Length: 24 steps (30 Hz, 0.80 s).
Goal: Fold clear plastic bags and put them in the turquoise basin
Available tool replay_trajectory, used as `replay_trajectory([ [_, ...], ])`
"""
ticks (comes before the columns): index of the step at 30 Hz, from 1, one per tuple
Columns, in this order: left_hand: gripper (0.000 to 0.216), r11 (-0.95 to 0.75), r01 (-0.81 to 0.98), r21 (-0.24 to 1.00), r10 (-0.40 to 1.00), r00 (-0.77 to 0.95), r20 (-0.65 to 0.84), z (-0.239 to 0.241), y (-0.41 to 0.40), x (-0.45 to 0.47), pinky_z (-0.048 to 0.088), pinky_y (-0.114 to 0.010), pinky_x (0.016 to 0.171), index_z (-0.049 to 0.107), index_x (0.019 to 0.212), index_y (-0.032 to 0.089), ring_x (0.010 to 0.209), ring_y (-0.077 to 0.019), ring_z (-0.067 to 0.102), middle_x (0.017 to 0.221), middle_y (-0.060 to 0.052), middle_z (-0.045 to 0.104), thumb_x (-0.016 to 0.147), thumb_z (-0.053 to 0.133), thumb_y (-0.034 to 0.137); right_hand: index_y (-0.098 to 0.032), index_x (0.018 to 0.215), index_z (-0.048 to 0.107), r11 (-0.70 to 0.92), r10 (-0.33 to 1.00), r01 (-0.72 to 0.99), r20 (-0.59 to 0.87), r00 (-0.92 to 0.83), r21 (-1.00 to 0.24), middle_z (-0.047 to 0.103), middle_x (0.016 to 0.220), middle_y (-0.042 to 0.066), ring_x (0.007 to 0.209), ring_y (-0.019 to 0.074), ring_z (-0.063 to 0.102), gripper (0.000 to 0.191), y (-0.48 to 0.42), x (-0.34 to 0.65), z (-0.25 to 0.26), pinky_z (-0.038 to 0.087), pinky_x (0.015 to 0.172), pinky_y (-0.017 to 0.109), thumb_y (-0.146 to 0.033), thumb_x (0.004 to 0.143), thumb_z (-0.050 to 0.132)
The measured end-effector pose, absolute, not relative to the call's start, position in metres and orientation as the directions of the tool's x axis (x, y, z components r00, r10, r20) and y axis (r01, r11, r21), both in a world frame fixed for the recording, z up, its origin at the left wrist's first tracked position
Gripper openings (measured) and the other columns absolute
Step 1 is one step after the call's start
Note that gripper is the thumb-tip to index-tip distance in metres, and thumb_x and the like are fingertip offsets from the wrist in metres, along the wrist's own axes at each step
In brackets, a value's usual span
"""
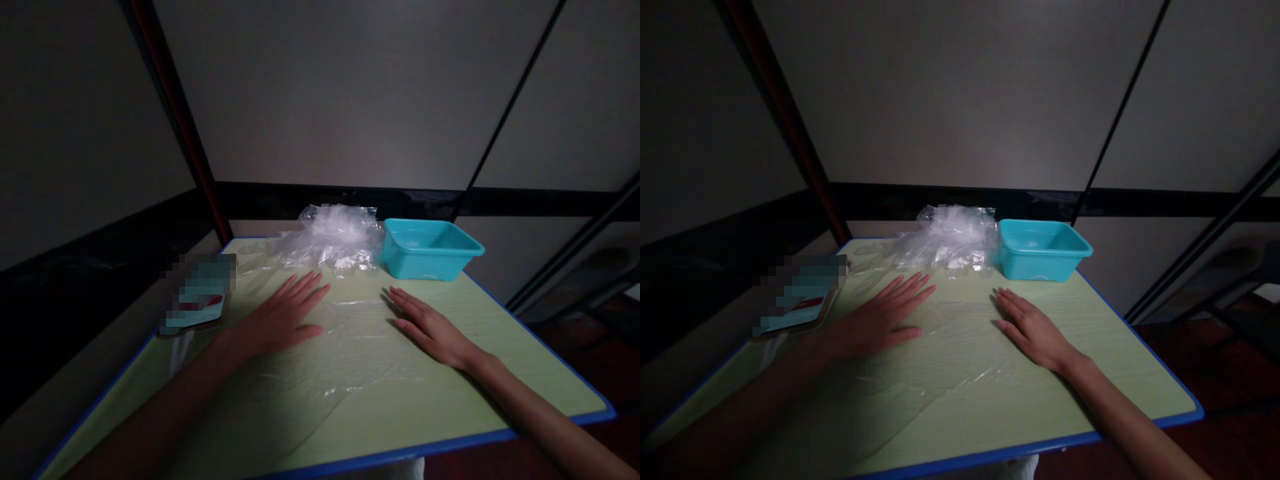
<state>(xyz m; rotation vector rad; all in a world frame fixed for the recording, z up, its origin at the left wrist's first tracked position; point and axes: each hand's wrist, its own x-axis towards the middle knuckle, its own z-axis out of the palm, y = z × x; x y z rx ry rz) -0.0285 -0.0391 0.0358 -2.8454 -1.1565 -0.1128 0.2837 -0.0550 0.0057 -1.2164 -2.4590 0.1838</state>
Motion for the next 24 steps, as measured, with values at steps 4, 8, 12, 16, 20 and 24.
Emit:
replay_trajectory([
  [4,0.064,-0.752,0.660,-0.004,0.652,0.744,0.141,0.031,-0.044,-0.038,0.008,-0.043,0.105,0.019,0.134,0.016,0.131,-0.0223,0.005,0.143,-0.012,0.015,0.083,0.041,0.047,-0.015,0.116,0.048,0.702,0.705,0.668,0.377,-0.601,-0.246,0.047,0.122,0.012,0.114,0.0213,0.042,0.033,-0.063,0.281,0.015,0.039,0.092,0.039,-0.031,0.087,0.041],
  [8,0.055,-0.779,0.627,0.028,0.615,0.754,0.229,0.024,-0.043,-0.043,0.010,-0.041,0.106,0.025,0.132,0.015,0.131,-0.0211,0.012,0.141,-0.012,0.022,0.085,0.042,0.039,-0.015,0.085,0.058,0.841,0.512,0.537,0.423,-0.748,-0.068,0.057,0.081,0.006,0.078,0.0163,0.051,0.018,-0.083,0.257,0.025,0.042,0.068,0.031,-0.024,0.088,0.042],
  [12,0.044,-0.797,0.602,0.039,0.579,0.745,0.332,0.023,-0.041,-0.042,0.015,-0.041,0.105,0.034,0.126,0.013,0.128,-0.0203,0.021,0.137,-0.013,0.031,0.086,0.041,0.028,-0.018,0.066,0.053,0.939,0.252,0.320,0.381,-0.889,0.125,0.053,0.065,-0.001,0.064,0.0132,0.045,0.023,-0.108,0.211,0.031,0.030,0.055,0.029,-0.020,0.087,0.043],
  [16,0.035,-0.823,0.565,0.061,0.543,0.750,0.379,0.023,-0.044,-0.039,0.022,-0.040,0.103,0.044,0.118,0.012,0.123,-0.0206,0.031,0.128,-0.014,0.042,0.086,0.040,0.025,-0.017,0.063,0.052,0.976,0.072,0.135,0.335,-0.940,0.170,0.050,0.063,-0.002,0.062,0.0125,0.044,0.023,-0.117,0.173,0.036,0.026,0.050,0.029,-0.018,0.085,0.045],
  [20,0.025,-0.836,0.529,0.145,0.532,0.716,0.452,0.021,-0.048,-0.035,0.032,-0.039,0.096,0.053,0.106,0.012,0.114,-0.0211,0.040,0.117,-0.013,0.051,0.085,0.041,0.021,-0.016,0.060,0.052,0.984,-0.005,0.044,0.277,-0.961,0.171,0.050,0.064,-0.002,0.062,0.0124,0.044,0.023,-0.113,0.157,0.041,0.029,0.050,0.029,-0.016,0.082,0.048],
  [24,0.019,-0.767,0.487,0.418,0.640,0.528,0.559,0.023,-0.048,-0.029,0.040,-0.031,0.086,0.058,0.087,0.013,0.097,-0.0172,0.052,0.098,-0.009,0.058,0.084,0.040,0.019,-0.017,0.059,0.052,0.981,-0.052,-0.006,0.231,-0.971,0.195,0.051,0.066,-0.002,0.065,0.0130,0.046,0.022,-0.106,0.151,0.043,0.031,0.052,0.030,-0.015,0.081,0.050],
])
